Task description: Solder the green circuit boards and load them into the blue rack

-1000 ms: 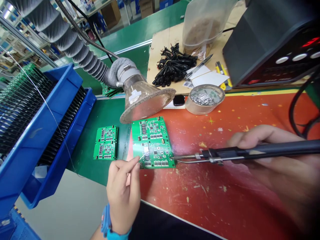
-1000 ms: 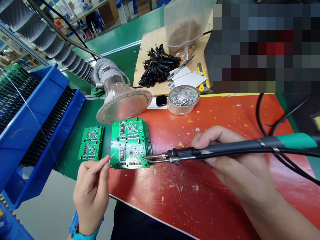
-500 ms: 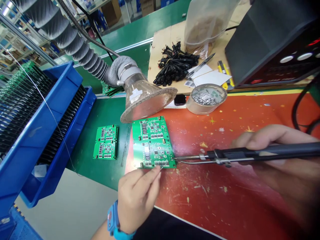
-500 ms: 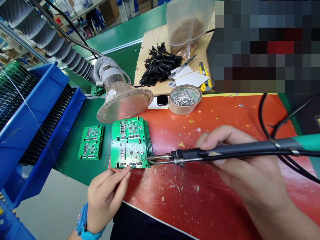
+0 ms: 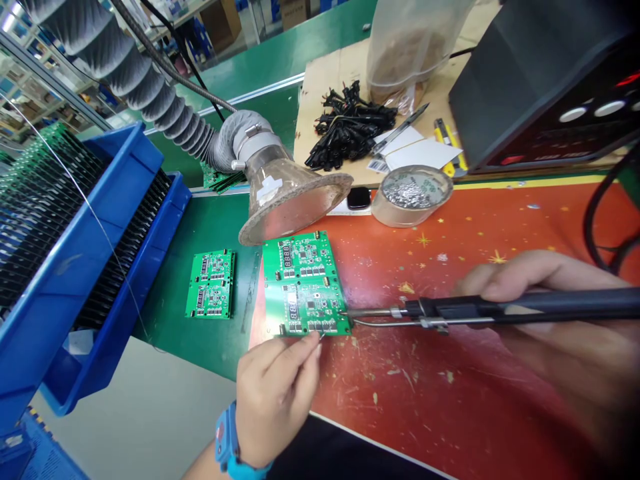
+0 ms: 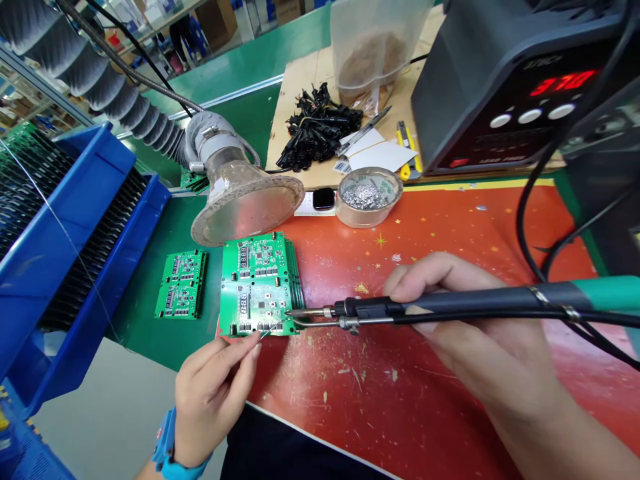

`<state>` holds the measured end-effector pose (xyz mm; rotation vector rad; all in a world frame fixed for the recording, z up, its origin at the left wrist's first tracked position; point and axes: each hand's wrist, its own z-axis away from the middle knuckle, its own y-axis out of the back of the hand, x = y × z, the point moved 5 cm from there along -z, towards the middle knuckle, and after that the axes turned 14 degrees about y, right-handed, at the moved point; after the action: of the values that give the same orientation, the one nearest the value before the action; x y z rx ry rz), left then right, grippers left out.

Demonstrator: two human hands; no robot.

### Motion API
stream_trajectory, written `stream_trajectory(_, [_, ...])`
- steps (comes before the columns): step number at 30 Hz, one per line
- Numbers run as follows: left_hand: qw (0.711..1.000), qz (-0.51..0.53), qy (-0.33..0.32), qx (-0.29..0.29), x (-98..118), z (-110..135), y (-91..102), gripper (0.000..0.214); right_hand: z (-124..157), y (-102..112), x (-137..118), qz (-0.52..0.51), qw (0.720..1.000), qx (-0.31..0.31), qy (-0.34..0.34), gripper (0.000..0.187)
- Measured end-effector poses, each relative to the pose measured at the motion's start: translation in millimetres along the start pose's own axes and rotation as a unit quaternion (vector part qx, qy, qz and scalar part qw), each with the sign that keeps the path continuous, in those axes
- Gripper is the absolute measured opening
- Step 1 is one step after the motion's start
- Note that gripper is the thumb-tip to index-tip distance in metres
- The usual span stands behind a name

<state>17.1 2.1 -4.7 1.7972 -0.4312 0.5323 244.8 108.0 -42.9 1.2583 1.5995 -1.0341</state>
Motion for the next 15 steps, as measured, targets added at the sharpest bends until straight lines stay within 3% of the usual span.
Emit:
stream_trajectory(7, [1.000, -0.005, -0.006, 0.003, 1, 0, -0.5, 0.025, -3, 1, -4, -0.027, 0.999, 0.026, -0.021, 0.017])
stream_trajectory(13, [1.000, -0.008, -0.002, -0.002, 1, -1, -2.2, 0.026, 3, 2, 3, -0.026, 0.999, -0.005, -0.019, 0.013])
stream_trajectory(15, [1.000, -0.012, -0.006, 0.001, 2, 0, -3.4, 0.025, 4, 3, 6, -0.013, 0.999, 0.011, -0.029, 0.017])
